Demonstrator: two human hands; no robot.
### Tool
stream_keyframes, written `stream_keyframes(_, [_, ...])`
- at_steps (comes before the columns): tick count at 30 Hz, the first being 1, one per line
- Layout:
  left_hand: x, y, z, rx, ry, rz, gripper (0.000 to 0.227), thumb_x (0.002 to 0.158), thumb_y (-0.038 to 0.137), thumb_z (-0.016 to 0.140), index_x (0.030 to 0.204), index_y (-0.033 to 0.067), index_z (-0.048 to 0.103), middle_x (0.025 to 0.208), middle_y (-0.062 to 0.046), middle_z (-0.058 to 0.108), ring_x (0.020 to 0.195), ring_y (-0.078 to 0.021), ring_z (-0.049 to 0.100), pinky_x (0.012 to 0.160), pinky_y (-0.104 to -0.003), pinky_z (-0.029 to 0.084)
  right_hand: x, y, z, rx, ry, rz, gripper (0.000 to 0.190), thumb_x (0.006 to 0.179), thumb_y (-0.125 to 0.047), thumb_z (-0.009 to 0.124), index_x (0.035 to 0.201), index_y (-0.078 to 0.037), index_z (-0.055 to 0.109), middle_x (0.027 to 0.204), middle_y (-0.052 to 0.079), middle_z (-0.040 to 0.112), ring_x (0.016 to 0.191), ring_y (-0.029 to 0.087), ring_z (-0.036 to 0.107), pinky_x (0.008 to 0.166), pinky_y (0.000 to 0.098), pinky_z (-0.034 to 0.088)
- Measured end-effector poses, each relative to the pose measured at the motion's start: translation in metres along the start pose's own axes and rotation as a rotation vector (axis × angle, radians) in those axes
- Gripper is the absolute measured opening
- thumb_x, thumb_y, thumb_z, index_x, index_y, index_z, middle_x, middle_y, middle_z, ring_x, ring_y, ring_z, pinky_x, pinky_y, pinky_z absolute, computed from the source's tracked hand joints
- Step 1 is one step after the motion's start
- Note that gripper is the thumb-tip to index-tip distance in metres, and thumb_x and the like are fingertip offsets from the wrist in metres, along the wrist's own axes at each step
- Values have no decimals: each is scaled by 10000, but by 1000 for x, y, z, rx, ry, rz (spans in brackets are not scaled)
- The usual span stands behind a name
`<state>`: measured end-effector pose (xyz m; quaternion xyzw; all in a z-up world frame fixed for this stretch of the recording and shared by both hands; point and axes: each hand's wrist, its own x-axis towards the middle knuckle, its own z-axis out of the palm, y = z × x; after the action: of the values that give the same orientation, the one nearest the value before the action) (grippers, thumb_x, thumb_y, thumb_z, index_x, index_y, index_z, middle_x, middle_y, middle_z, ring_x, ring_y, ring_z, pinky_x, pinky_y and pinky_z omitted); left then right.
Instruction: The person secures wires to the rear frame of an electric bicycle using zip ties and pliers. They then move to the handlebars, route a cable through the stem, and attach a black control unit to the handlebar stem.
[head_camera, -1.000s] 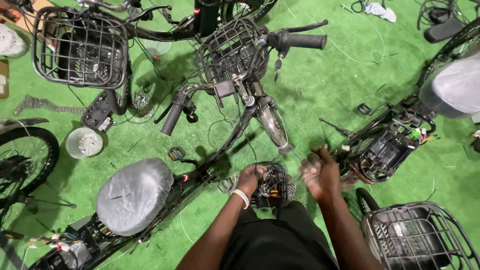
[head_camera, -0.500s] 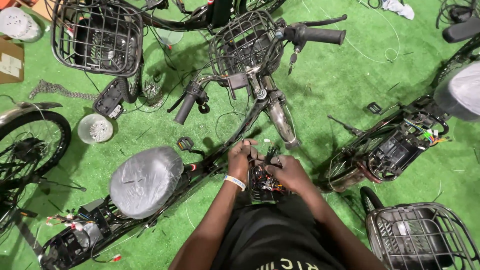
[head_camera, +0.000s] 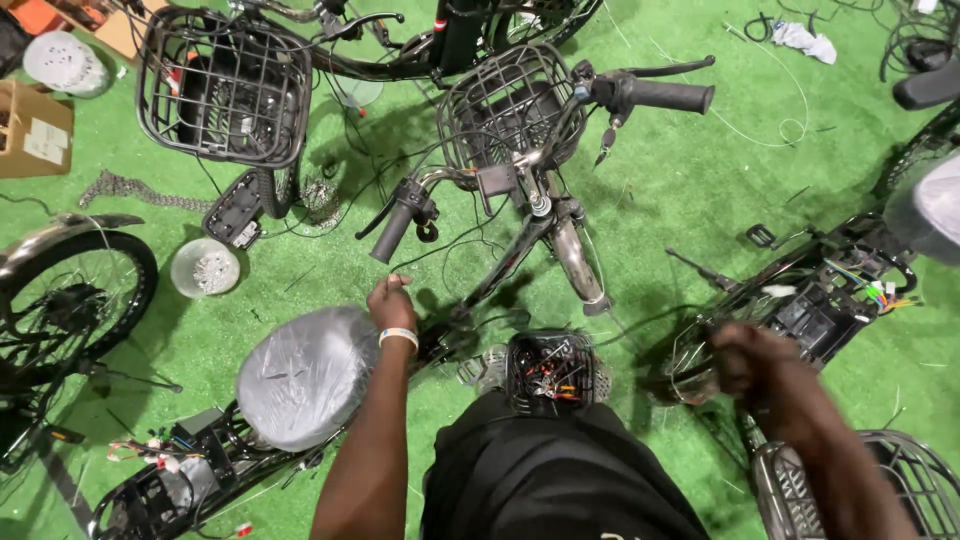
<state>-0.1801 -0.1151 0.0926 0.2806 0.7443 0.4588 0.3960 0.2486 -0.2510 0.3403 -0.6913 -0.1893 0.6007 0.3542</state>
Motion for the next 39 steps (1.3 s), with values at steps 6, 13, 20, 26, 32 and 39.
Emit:
stream_keyframes(6, [-12,21,16,84,-71,257,302,985,184,470,803,57,674,703,-32,609,602,-140,469,605,-295,414,29,9,-42,330,44,-284,85,958,-144,399,932,-146,479,629,-90,371,500,54,321,489,233,331])
stream_keyframes(13, [-70,58,25,396,-227,-150,611,837,459,653,1324,224,368,1065,-53,677,1101,-295,620,991,-479,438,21,-5,40,442,139,-253,149,1024,-203,392,1050,-165,534,719,-37,410,596,104,418,571,235,377])
stream_keyframes(20, [-136,100,16,843,-465,753,403,869,496,585,1168,227,615,1387,-169,371,1081,-444,515,756,-543,529,-16,-66,66,580,-25,-520,242,1006,-279,464,801,-171,536,1265,69,622,1166,296,626,926,499,536])
stream_keyframes(26, [-167,124,35,713,-840,659,284,916,359,523,909,160,727,1554,-135,226,1294,-496,336,1002,-692,288,19,-44,54,683,-123,-466,288,1014,-443,429,914,-209,564,1040,41,682,1054,289,667,905,503,511])
stream_keyframes(32, [-176,122,48,-230,-784,165,178,914,283,510,946,137,608,1482,-123,421,1381,-393,306,989,-625,165,52,-13,47,756,81,-356,298,1019,-475,393,891,-241,525,791,-62,526,697,132,553,847,433,522])
stream_keyframes(39, [-122,144,42,-1021,-712,-559,457,934,413,600,611,156,406,504,-19,491,593,-222,653,888,-340,548,126,77,33,611,448,-112,326,1013,-387,328,726,-243,384,580,-107,225,421,54,236,415,215,217])
